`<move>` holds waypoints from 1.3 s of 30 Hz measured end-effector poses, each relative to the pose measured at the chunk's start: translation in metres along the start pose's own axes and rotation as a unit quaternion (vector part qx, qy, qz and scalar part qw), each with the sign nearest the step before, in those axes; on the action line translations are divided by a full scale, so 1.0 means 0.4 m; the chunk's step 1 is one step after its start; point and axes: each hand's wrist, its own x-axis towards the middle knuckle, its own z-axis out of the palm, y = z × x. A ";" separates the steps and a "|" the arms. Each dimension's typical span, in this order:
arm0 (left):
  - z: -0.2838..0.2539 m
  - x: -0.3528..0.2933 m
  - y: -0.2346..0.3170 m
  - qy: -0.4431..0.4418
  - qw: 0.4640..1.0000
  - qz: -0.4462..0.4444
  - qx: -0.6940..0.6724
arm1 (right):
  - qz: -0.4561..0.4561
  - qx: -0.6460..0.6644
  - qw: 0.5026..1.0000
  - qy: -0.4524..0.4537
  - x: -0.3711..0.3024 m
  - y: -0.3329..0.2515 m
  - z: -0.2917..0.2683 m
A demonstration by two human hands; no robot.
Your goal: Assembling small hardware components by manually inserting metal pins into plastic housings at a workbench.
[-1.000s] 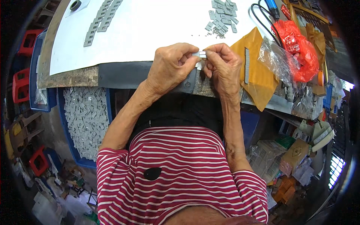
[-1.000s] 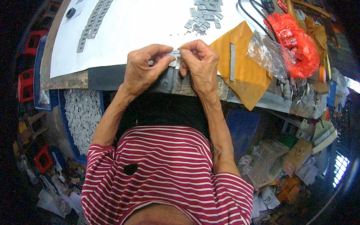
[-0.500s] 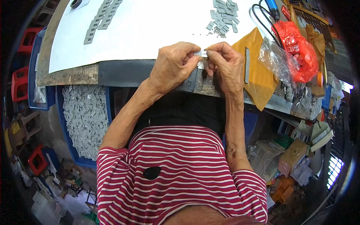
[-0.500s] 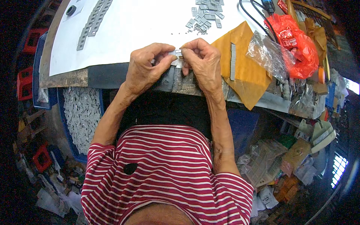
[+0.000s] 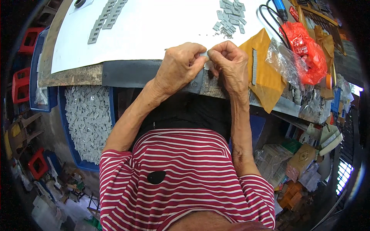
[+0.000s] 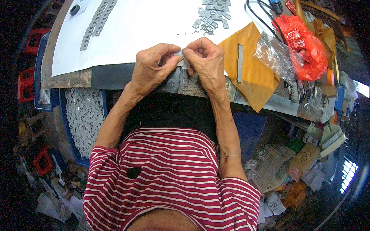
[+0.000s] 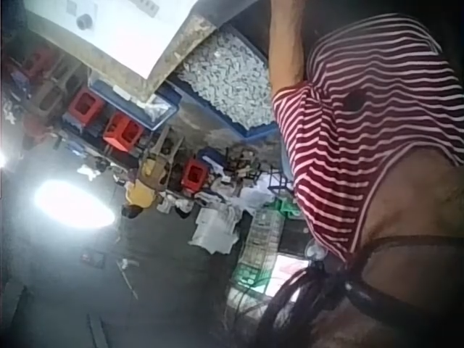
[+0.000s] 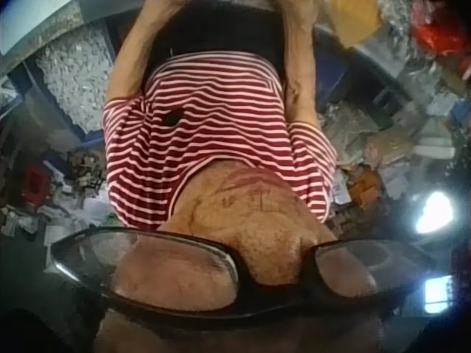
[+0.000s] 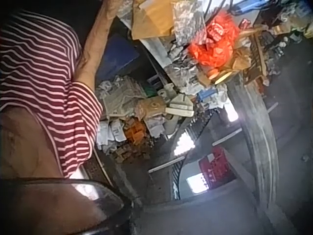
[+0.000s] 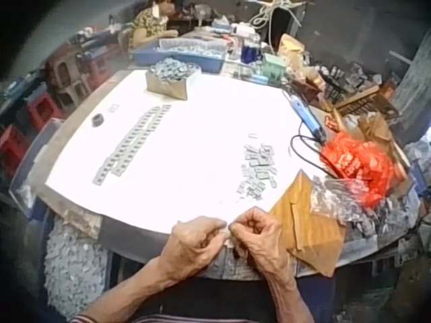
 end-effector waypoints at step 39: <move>-0.038 0.031 -0.009 -0.045 0.988 0.060 0.133 | -0.017 0.005 1.000 0.014 0.004 0.018 0.019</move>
